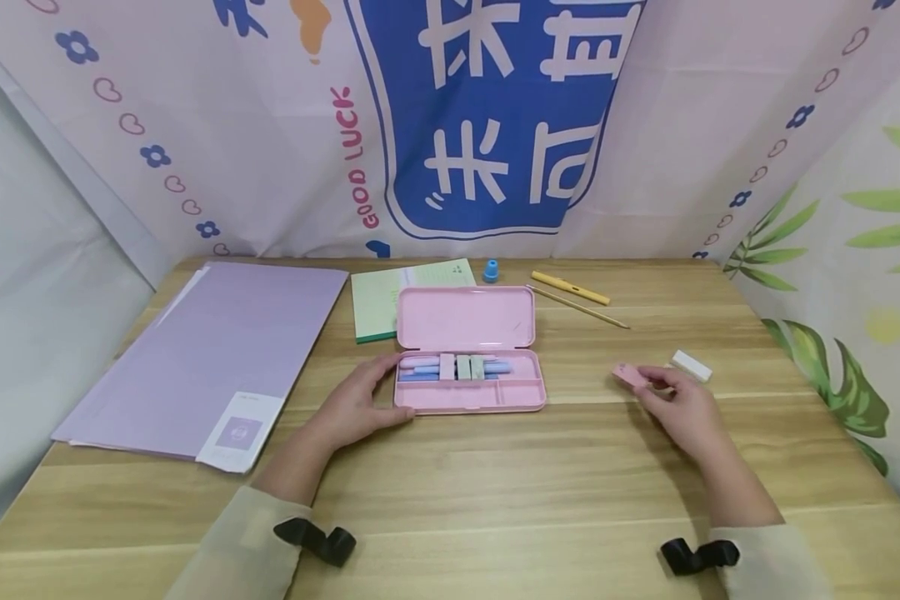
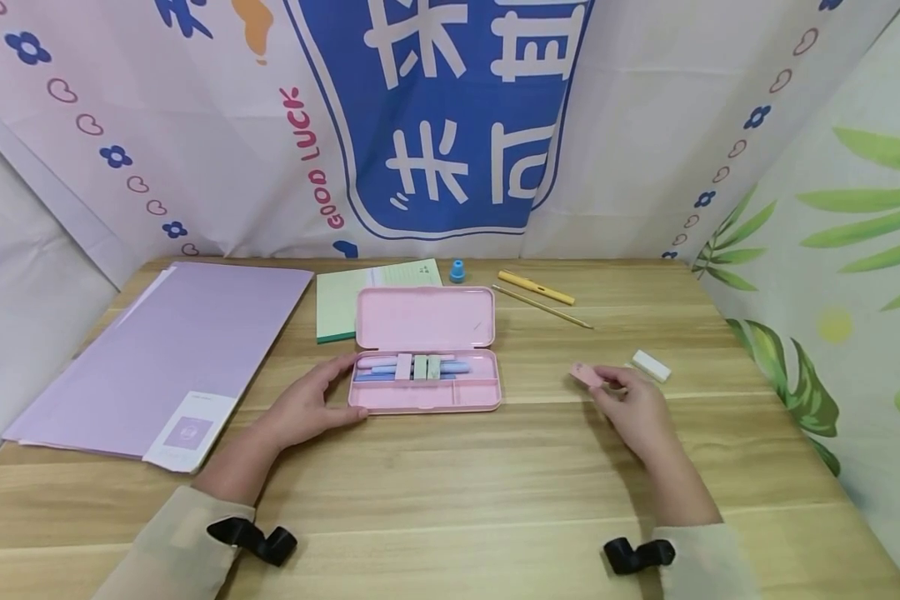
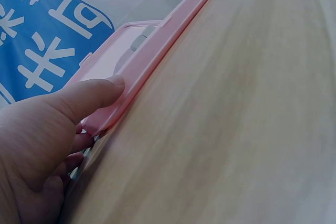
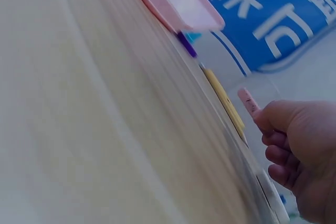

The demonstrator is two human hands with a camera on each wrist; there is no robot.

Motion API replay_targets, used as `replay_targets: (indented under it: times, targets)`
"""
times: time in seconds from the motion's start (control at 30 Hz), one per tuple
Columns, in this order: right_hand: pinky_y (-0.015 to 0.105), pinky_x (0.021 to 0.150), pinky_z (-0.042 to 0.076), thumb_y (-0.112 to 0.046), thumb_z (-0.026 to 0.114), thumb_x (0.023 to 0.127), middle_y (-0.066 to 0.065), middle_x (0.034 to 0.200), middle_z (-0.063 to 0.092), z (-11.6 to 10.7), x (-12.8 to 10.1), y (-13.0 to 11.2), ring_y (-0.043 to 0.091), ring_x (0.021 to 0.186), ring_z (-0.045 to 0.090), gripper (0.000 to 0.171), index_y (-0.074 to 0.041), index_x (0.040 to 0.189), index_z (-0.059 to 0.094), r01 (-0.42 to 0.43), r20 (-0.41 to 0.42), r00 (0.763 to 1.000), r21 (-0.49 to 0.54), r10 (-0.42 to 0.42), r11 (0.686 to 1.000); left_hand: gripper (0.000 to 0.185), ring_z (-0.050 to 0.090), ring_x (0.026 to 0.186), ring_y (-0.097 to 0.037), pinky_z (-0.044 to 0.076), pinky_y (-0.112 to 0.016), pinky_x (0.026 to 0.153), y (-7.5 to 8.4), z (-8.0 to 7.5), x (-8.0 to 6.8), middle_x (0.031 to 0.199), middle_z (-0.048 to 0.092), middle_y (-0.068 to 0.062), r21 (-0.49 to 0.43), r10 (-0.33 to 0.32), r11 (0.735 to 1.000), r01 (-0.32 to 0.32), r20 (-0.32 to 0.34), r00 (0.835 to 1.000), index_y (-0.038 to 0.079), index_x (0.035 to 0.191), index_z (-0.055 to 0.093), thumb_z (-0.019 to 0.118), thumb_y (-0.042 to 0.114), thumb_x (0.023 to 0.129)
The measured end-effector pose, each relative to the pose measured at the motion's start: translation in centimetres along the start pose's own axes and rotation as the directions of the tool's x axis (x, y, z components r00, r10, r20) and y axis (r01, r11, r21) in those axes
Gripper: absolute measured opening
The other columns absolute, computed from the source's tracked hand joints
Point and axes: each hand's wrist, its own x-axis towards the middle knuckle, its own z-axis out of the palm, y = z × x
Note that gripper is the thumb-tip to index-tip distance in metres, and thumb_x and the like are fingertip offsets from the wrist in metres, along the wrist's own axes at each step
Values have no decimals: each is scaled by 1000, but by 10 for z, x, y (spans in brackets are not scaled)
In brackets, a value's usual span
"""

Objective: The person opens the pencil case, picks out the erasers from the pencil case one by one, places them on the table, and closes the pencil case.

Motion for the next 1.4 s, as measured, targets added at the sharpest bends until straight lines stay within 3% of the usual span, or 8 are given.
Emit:
replay_targets:
  times: [0.17, 0.27, 0.53, 0.77, 0.87, 0.97, 1.17, 1.4]
  targets:
    - [17, 72, 44, -30, 61, 97, 21, 112, 65, -14, -5, 26, 20, 96, 57, 44, 1, 127, 61, -49, 2, 999, -45, 49, 998, 92, 29, 146, -40, 26, -57, 119, 1, -1, -1, 157, 32, -20, -1, -9, 1000, 9, 3, 1000, 13, 153, 33, 79, 45, 79]
    - [20, 70, 43, -27, 63, 95, 21, 107, 64, -18, -6, 35, 18, 89, 56, 40, 2, 122, 64, -40, -14, 999, -73, 39, 997, 93, 28, 146, -40, 26, -57, 119, 1, -2, -2, 157, 32, -20, -1, -15, 1000, 15, 2, 1000, 13, 153, 33, 79, 45, 79]
    - [28, 69, 40, -23, 65, 94, 20, 101, 60, -17, -5, 39, 24, 85, 52, 35, 3, 116, 67, 2, -32, 999, -122, -6, 993, 93, 28, 146, -40, 26, -58, 119, 0, -1, -2, 158, 31, -20, -6, -19, 1000, 19, 3, 1000, 13, 153, 33, 79, 46, 79]
    - [25, 68, 42, -28, 65, 94, 22, 106, 60, -18, -8, 38, 24, 89, 54, 39, 2, 118, 65, -46, -33, 999, -100, 43, 994, 93, 28, 146, -40, 26, -57, 119, -1, 0, -2, 158, 32, -19, -12, -15, 1000, 15, -3, 1000, 13, 153, 33, 80, 45, 79]
    - [26, 69, 41, -40, 63, 94, 22, 108, 59, -19, -8, 30, 27, 92, 55, 49, 1, 121, 64, -88, -39, 996, -85, 85, 992, 93, 29, 146, -40, 26, -57, 119, -2, 0, -2, 157, 32, -20, -4, -11, 1000, 11, -2, 1000, 13, 153, 33, 79, 45, 79]
    - [32, 73, 47, -45, 60, 95, 22, 113, 61, -14, -8, 18, 30, 98, 58, 54, 0, 123, 63, -78, -58, 996, -70, 74, 994, 92, 29, 146, -41, 26, -57, 118, -2, 0, -1, 157, 32, -20, 5, -7, 1000, 7, -3, 1000, 12, 153, 33, 79, 44, 79]
    - [50, 89, 49, -36, 62, 96, 23, 118, 61, 12, 0, -18, 35, 105, 58, 46, 0, 125, 63, 32, -46, 998, -14, -33, 999, 92, 28, 146, -41, 26, -57, 119, -1, -1, -1, 158, 31, -21, 8, -14, 1000, 14, 1, 1000, 12, 153, 33, 79, 43, 80]
    - [52, 96, 48, -31, 68, 92, 20, 120, 63, 50, 13, -61, 34, 111, 56, 41, -3, 123, 65, 113, -5, 994, 60, -113, 992, 90, 28, 146, -41, 26, -57, 119, 0, -1, -1, 157, 31, -21, 12, -8, 1000, 8, 2, 1000, 11, 153, 34, 79, 41, 80]
